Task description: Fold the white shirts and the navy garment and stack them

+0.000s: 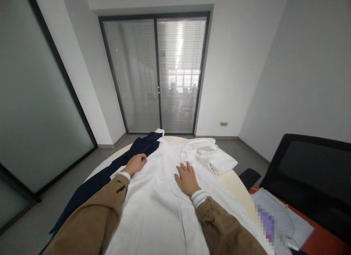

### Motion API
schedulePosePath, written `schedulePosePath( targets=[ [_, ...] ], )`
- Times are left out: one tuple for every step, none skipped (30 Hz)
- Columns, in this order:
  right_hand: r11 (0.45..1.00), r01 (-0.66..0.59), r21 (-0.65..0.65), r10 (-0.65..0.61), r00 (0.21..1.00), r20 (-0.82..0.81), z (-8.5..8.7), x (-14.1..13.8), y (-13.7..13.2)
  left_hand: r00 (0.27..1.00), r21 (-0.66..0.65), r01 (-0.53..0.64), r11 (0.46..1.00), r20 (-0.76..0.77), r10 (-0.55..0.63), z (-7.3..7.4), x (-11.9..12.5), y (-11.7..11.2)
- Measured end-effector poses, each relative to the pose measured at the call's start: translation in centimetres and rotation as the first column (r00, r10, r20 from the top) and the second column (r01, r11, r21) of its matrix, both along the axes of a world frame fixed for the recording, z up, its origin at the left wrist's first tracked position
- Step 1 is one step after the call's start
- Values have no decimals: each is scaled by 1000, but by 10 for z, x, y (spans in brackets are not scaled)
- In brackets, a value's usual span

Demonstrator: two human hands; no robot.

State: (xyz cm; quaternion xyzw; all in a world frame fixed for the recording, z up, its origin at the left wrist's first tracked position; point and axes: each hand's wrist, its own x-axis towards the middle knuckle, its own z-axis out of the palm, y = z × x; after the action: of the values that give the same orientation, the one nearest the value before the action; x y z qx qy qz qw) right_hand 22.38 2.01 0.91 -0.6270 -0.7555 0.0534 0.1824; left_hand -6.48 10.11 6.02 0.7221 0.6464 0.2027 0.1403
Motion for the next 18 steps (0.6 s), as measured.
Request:
schedulePosePath(
  targets=[
    [1000, 0, -1, 0, 1000, 0, 0, 0, 0, 999, 32, 26, 999, 22, -26, 2, 2, 0],
    [1000, 0, -1, 0, 1000, -1, -1, 0, 0, 998, 66, 47, 997, 45, -50, 4, 4, -1],
    [1000, 0, 1, 0, 1000, -3, -1, 1, 1, 995, 97, 65, 993, 70, -72, 6, 6, -1],
    [1000, 0, 3, 0, 1000, -5, -1, 1, 1, 991, 126, 83, 989, 96, -95, 9, 8, -1],
    [1000, -1, 6, 1, 1000, -6, -2, 1, 1, 985, 150, 100, 984, 123, -119, 12, 11, -1],
    [1000, -3, 6, 3, 1000, -7, -2, 1, 2, 978, 170, 118, 978, 150, -144, 15, 14, -1],
    [1000, -4, 6, 4, 1000, -6, -2, 1, 2, 969, 185, 140, 973, 175, -173, 18, 17, -1],
    [1000, -4, 4, 4, 1000, -4, -2, 2, 2, 959, 197, 167, 966, 196, -205, 21, 21, -2],
    [1000, -3, 2, 3, 1000, 0, -2, 2, 2, 948, 205, 196, 959, 212, -239, 23, 26, -3],
    [1000, -2, 1, 2, 1000, 4, -2, 1, 2, 937, 208, 224, 952, 223, -270, 26, 31, -5],
    [1000, -1, 1, 1, 1000, 6, -2, 1, 2, 922, 210, 262, 942, 233, -309, 29, 36, -8],
    [1000, -1, 3, 1, 1000, 7, -2, 1, 2, 901, 214, 308, 927, 246, -356, 31, 42, -12],
    [1000, -1, 5, 1, 1000, 6, -2, 1, 2, 874, 221, 357, 907, 262, -408, 35, 47, -15],
    [1000, -1, 8, 1, 1000, 3, -1, 0, 2, 847, 235, 397, 887, 278, -453, 38, 52, -20],
    [1000, -2, 9, 2, 1000, 1, -1, 0, 2, 828, 258, 415, 873, 291, -480, 42, 56, -23],
    [1000, -3, 10, 3, 1000, -1, -1, 0, 2, 826, 289, 400, 869, 298, -479, 46, 59, -26],
    [1000, -4, 10, 4, 1000, -1, 0, -1, 2, 846, 329, 343, 880, 299, -442, 49, 60, -28],
    [1000, -4, 9, 4, 1000, 1, 0, -1, 1, 882, 373, 243, 896, 300, -364, 52, 58, -27]
  ],
)
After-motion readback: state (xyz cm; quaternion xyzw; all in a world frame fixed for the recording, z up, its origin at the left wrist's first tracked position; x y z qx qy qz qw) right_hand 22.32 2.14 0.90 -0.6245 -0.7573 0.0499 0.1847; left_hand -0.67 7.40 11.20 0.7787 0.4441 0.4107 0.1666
